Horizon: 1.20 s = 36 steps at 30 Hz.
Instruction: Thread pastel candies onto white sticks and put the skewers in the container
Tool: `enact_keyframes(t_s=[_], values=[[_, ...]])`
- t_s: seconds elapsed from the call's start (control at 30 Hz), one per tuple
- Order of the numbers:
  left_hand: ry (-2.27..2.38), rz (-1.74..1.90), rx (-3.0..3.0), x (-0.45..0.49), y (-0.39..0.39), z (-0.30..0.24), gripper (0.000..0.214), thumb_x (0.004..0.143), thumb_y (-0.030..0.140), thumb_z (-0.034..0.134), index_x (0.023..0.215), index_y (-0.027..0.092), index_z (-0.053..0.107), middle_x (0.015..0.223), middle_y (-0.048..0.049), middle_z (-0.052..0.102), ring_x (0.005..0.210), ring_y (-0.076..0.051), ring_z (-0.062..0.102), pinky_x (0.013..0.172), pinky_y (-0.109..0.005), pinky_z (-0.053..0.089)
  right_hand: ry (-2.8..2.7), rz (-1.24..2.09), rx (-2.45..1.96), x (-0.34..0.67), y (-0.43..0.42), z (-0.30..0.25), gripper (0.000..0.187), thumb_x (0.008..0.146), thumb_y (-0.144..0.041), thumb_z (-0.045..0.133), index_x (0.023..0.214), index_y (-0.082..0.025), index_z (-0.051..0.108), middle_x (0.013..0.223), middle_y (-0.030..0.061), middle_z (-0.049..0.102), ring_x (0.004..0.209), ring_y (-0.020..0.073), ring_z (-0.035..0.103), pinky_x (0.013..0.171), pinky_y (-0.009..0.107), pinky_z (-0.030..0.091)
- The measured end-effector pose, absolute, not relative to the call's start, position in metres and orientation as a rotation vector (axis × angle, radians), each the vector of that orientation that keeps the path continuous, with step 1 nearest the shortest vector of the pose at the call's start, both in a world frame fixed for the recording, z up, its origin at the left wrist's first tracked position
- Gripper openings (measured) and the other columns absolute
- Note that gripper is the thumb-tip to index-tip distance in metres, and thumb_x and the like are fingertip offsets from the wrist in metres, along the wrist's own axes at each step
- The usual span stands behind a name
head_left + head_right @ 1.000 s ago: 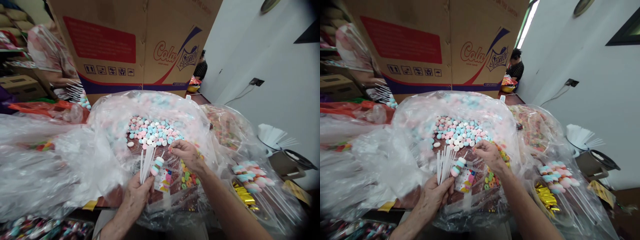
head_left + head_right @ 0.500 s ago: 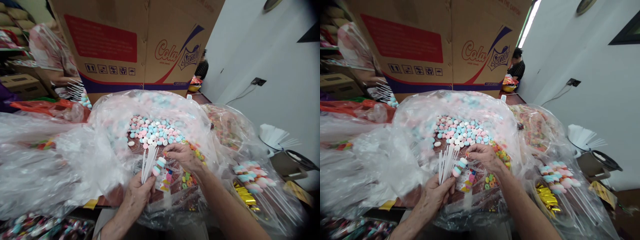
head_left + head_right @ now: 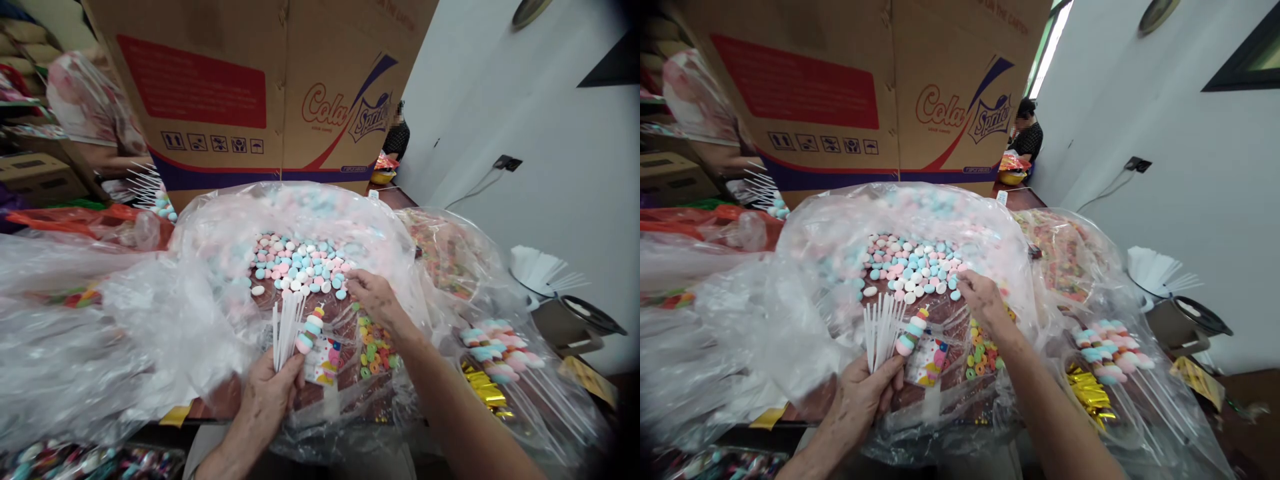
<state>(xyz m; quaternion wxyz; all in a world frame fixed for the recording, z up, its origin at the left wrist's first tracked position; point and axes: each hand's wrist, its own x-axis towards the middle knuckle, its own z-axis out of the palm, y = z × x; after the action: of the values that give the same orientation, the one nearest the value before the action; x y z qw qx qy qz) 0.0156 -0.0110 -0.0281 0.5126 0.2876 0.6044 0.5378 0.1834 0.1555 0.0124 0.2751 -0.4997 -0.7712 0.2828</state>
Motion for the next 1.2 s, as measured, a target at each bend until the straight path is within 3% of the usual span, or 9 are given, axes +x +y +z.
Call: enact_keyframes(t_s=[0.13,0.3,0.53,0.7,0.87,1.07,1.2], values=[[1.441,1.321,0.634,0.016,-0.011,-0.030,0.038,0.068,0.054,0.070,0.057,0.021,0.056,0.031,0.0090,0.040,0.027,-0.006,0.030,0.031,-0.018,0.019,-2.614,0.072,-1.572,0.178,0.168,0.008,0.019,0.093,-0.017,0.051,0.090,-0.018,0.070,0.091,0.0086,0.071,0.086,0.0196,0.063,0.075,0.027,0.044],[1.421,1.327,0.644,0.015,-0.011,-0.034,0.036,0.070,0.051,0.070,0.059,0.020,0.056,0.031,0.0095,0.040,0.027,-0.006,0.031,0.032,-0.016,0.020,-2.696,-0.068,-1.526,0.168,0.160,-0.007,0.018,0.088,-0.010,0.054,0.095,-0.018,0.068,0.109,0.0138,0.068,0.098,0.0238,0.062,0.081,0.030,0.045],[1.384,1.353,0.661,0.013,-0.011,-0.041,0.036,0.072,0.049,0.072,0.061,0.019,0.056,0.039,0.0079,0.049,0.028,-0.004,0.033,0.032,-0.016,0.020,-2.672,-0.251,-1.133,0.154,0.179,-0.020,0.028,0.088,-0.001,0.047,0.098,-0.019,0.066,0.104,0.0125,0.068,0.101,0.0263,0.057,0.088,0.036,0.048],[1.399,1.341,0.652,0.014,-0.013,-0.036,0.036,0.073,0.049,0.072,0.060,0.019,0.057,0.037,0.0080,0.047,0.029,-0.005,0.034,0.032,-0.016,0.021,-2.796,-0.354,-0.933,0.159,0.170,-0.025,0.028,0.085,0.004,0.047,0.089,-0.017,0.065,0.090,0.0100,0.067,0.092,0.0256,0.056,0.084,0.036,0.048],[1.436,1.324,0.653,0.015,-0.012,-0.032,0.037,0.070,0.051,0.071,0.056,0.019,0.057,0.036,0.0071,0.045,0.030,-0.006,0.034,0.032,-0.017,0.021,-2.785,-0.273,-0.785,0.186,0.140,-0.026,0.024,0.085,0.002,0.050,0.087,-0.018,0.064,0.089,0.0073,0.066,0.088,0.0229,0.056,0.084,0.033,0.045],[1.400,1.350,0.664,0.016,-0.011,-0.031,0.042,0.069,0.055,0.072,0.055,0.019,0.055,0.036,0.0075,0.045,0.028,-0.005,0.032,0.032,-0.018,0.021,-2.527,0.147,-1.153,0.190,0.144,-0.015,0.023,0.092,-0.006,0.049,0.100,-0.019,0.066,0.090,0.0034,0.067,0.083,0.0175,0.060,0.075,0.027,0.046],[1.421,1.342,0.627,0.016,-0.011,-0.026,0.041,0.065,0.055,0.074,0.056,0.019,0.055,0.038,0.0066,0.049,0.027,-0.005,0.033,0.031,-0.017,0.021,-2.574,0.177,-1.162,0.174,0.150,-0.012,0.025,0.093,-0.005,0.048,0.100,-0.019,0.067,0.094,0.0044,0.067,0.087,0.0171,0.061,0.078,0.026,0.047]])
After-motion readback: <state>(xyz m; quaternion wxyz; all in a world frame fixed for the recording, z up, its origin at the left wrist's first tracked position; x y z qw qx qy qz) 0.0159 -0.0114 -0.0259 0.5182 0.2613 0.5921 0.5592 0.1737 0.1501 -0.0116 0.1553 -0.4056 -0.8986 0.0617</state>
